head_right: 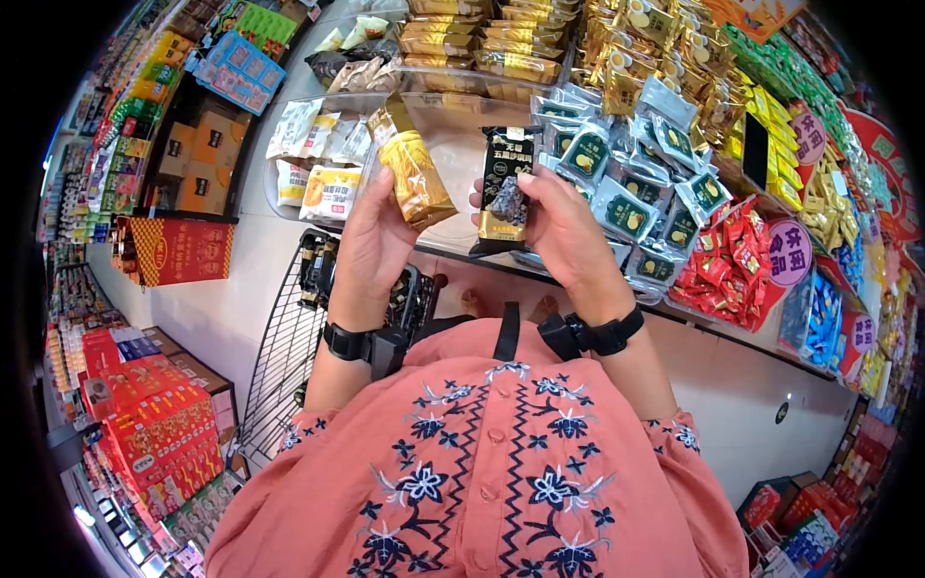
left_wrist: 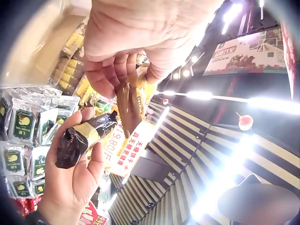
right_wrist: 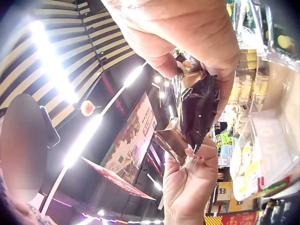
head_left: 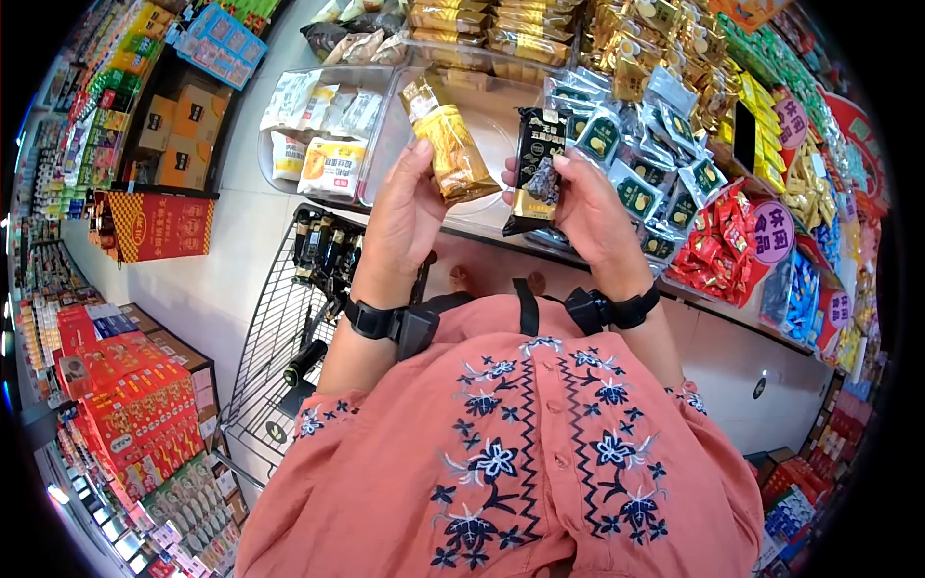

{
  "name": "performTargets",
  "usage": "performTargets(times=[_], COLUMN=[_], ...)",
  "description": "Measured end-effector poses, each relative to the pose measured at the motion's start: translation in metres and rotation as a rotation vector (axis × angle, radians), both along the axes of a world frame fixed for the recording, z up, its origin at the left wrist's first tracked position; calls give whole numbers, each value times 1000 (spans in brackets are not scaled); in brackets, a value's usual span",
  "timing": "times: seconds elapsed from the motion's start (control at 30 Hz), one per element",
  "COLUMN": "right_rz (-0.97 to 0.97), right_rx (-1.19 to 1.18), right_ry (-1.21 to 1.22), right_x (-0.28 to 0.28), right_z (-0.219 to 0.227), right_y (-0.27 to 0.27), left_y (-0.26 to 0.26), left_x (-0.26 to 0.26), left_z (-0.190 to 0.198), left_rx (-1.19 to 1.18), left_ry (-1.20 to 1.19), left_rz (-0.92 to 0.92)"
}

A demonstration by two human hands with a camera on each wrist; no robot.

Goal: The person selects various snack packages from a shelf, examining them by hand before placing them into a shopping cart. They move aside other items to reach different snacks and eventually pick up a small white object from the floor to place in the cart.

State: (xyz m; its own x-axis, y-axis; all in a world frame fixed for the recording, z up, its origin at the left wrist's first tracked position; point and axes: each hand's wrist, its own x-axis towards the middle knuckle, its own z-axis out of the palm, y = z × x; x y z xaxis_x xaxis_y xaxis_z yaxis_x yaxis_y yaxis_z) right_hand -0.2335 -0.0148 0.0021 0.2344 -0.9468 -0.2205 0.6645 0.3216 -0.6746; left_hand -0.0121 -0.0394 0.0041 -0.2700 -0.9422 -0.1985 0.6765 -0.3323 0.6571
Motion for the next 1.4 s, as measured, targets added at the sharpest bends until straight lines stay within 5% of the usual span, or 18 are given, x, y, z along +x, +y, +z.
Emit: performTargets(times=[1.1,1.27,1.4], right_rz=[1,2,-22], right_rx=[61,39,58], right_ry=[-19,-24,-11], right_x=[3,3,2], right_z=[-16,-9,-8], right_y=[1,3,5], left_y=[-4,-57,-140], left_x=[6,28,50], left_z=[-3,-6,14], left_rx=[-35,-72,-434], left_ry=[-116,-288,-722], left_rz=[39,-4,21])
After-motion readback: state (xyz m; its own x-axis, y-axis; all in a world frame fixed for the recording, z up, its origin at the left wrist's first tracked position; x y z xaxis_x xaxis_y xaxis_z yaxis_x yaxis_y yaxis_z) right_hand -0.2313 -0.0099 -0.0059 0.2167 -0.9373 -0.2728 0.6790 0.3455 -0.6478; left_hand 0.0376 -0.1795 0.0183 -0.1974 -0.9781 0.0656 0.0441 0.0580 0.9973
